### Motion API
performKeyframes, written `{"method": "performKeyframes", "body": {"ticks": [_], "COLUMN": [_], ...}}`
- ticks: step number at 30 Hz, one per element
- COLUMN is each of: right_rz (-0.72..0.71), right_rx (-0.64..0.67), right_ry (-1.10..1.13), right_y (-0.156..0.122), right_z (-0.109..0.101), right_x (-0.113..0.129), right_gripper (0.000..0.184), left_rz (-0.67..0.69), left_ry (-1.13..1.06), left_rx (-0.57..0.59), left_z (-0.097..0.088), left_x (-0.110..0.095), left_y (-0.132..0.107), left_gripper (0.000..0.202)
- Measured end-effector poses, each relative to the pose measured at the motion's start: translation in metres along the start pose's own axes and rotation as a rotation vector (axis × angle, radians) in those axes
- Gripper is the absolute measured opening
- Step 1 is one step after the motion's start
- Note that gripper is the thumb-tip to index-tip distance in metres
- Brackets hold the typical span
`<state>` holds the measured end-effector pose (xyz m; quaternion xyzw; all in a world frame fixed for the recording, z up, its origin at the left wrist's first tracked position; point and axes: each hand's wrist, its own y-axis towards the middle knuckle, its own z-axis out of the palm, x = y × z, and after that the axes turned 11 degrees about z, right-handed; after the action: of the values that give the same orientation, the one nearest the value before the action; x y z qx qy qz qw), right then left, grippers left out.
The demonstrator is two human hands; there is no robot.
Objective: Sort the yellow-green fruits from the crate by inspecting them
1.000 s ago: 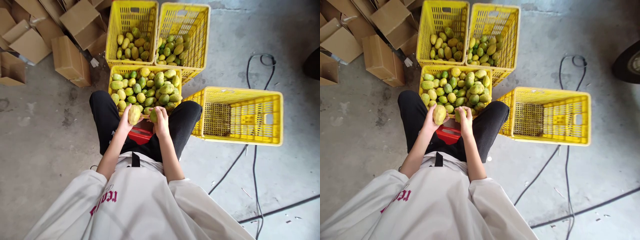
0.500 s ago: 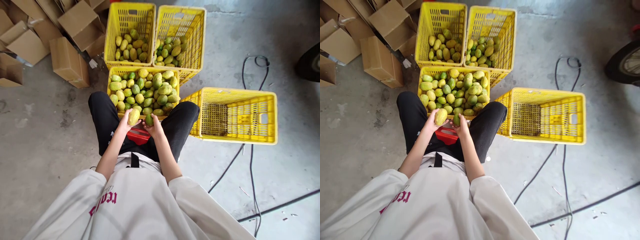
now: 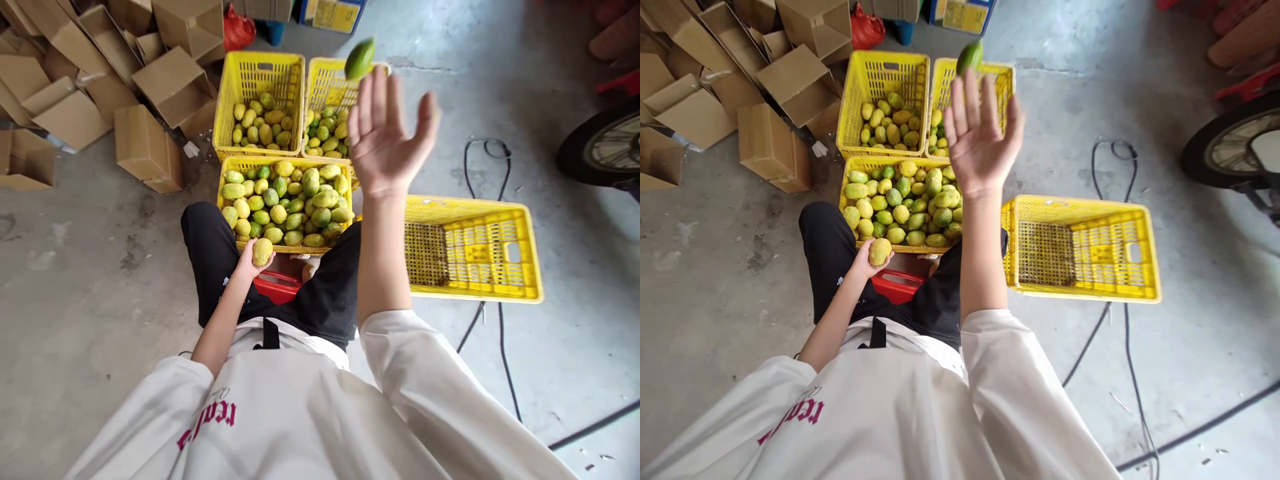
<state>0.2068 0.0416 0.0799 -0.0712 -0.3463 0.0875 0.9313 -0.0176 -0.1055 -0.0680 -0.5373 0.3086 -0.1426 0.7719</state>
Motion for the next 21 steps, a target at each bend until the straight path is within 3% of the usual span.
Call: {"method": "performKeyframes", "body": {"ticks": [2, 5, 8, 11, 15, 18, 21], "right_rz": [-0.07, -0.05, -0.021, 0.114, 0.335, 0.412, 0.458], "right_rx": [0.07, -0.085, -0.246, -0.367, -0.419, -0.448, -0.447], "right_ry": [-0.038, -0.166, -0.232, -0.112, 0.144, 0.234, 0.258], "right_y": [-0.014, -0.042, -0.066, -0.09, -0.124, -0.141, -0.146], "right_z": [0.008, -0.016, -0.068, -0.114, -0.139, -0.141, -0.14], "right_x": [0.019, 0.008, -0.035, -0.084, -0.13, -0.151, -0.166], "right_gripper": [0.069, 0.061, 0.026, 0.022, 0.018, 0.018, 0.014], "left_rz": [0.004, -0.023, -0.057, -0.058, -0.008, 0.042, 0.142], "left_ry": [-0.002, -0.007, -0.015, -0.029, -0.021, -0.035, -0.107], "left_rx": [-0.004, -0.004, -0.038, -0.072, -0.07, -0.03, 0.097], "left_z": [0.001, 0.002, 0.002, 0.0, 0.007, 0.035, 0.086], "left_x": [0.0, 0.001, 0.004, 0.008, 0.01, -0.003, -0.035], "left_y": [0.001, 0.005, 0.008, 0.009, 0.009, 0.01, 0.003], "left_gripper": [0.031, 0.033, 0.027, 0.019, 0.019, 0.019, 0.03]}}
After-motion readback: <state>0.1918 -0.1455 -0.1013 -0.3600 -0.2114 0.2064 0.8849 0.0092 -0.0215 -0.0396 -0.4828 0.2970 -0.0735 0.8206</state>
